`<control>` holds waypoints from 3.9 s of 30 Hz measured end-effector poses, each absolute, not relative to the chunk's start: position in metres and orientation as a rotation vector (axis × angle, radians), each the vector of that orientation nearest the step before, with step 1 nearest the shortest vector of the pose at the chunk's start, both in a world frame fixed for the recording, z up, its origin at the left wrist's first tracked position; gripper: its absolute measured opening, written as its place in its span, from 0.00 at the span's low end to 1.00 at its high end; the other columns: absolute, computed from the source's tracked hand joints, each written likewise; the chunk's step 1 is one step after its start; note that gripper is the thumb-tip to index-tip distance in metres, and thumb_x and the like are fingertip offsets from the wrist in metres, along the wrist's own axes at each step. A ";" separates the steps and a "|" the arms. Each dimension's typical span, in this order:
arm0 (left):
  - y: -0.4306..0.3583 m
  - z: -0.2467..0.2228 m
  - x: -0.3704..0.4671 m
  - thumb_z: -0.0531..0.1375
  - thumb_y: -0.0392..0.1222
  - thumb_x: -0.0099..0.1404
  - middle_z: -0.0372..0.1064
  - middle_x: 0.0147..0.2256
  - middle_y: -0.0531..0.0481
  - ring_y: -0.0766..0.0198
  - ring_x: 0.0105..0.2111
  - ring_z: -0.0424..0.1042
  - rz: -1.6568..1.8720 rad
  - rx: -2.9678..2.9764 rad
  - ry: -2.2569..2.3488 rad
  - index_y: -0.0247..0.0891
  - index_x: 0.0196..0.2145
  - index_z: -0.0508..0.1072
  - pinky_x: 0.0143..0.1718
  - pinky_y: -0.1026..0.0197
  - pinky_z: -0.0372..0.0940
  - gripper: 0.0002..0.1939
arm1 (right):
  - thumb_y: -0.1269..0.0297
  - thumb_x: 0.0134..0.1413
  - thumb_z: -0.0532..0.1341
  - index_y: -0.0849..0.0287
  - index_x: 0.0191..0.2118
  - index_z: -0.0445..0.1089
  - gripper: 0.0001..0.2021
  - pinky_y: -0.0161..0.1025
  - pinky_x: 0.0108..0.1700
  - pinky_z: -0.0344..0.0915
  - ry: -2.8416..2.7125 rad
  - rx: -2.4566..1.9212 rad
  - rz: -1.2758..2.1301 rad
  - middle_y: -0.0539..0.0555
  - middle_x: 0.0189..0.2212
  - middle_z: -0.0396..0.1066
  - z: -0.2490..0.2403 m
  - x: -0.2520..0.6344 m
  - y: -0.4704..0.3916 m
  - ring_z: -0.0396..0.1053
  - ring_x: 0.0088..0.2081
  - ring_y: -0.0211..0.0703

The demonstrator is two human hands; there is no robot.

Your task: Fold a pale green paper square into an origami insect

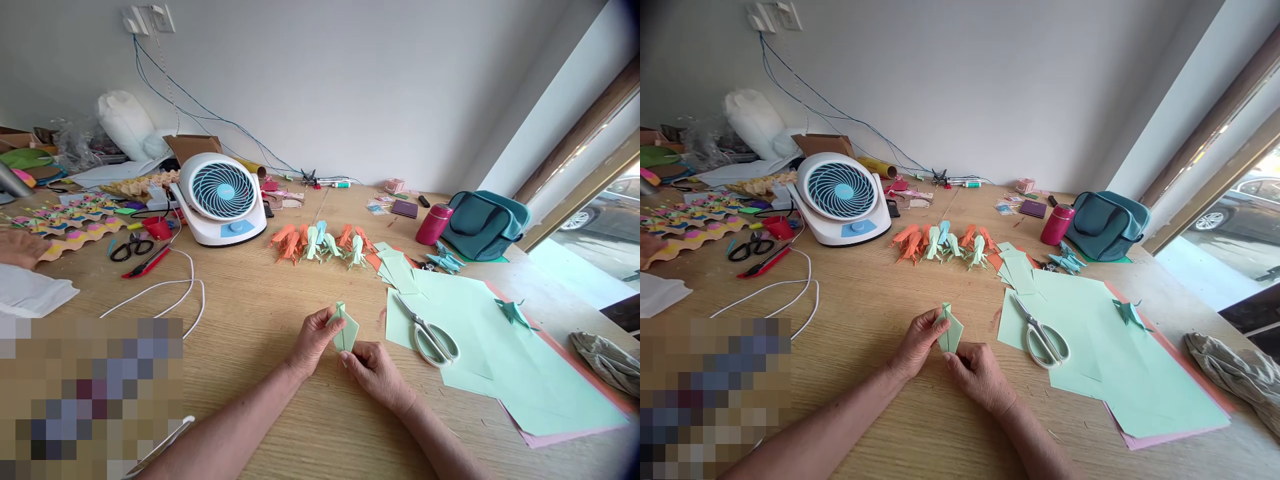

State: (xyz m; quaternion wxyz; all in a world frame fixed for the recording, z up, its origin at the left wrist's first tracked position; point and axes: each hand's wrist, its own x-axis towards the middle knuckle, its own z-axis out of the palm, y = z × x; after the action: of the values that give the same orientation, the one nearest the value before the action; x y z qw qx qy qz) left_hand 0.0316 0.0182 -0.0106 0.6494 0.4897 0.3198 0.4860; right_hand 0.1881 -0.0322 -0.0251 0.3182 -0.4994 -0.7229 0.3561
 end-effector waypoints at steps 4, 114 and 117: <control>0.017 -0.008 0.033 0.69 0.54 0.56 0.55 0.24 0.56 0.68 0.27 0.52 1.130 1.081 0.726 0.36 0.22 0.63 0.31 0.65 0.51 0.23 | 0.54 0.65 0.53 0.58 0.21 0.59 0.22 0.34 0.24 0.50 -1.925 -1.324 0.912 0.47 0.16 0.60 -0.025 0.188 -0.032 0.55 0.20 0.33; 0.001 -0.003 0.044 0.67 0.49 0.56 0.56 0.19 0.57 0.70 0.24 0.54 1.134 1.045 0.859 0.36 0.19 0.64 0.29 0.65 0.53 0.20 | 0.44 0.54 0.61 0.55 0.20 0.49 0.26 0.35 0.21 0.39 -1.647 -1.379 1.127 0.44 0.17 0.44 -0.018 0.182 -0.030 0.41 0.21 0.31; 0.004 -0.004 0.042 0.68 0.50 0.55 0.56 0.20 0.58 0.71 0.23 0.54 1.146 0.999 0.850 0.36 0.19 0.64 0.28 0.65 0.52 0.20 | 0.42 0.54 0.59 0.55 0.19 0.49 0.27 0.35 0.21 0.41 -1.677 -1.418 1.102 0.44 0.17 0.45 -0.016 0.182 -0.031 0.42 0.21 0.31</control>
State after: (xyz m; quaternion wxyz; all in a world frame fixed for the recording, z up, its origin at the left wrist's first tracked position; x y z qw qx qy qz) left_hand 0.0418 0.0039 -0.0043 0.6442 0.4386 0.3732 0.5033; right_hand 0.1819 -0.0306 -0.0160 0.3356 -0.5437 -0.6427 0.4227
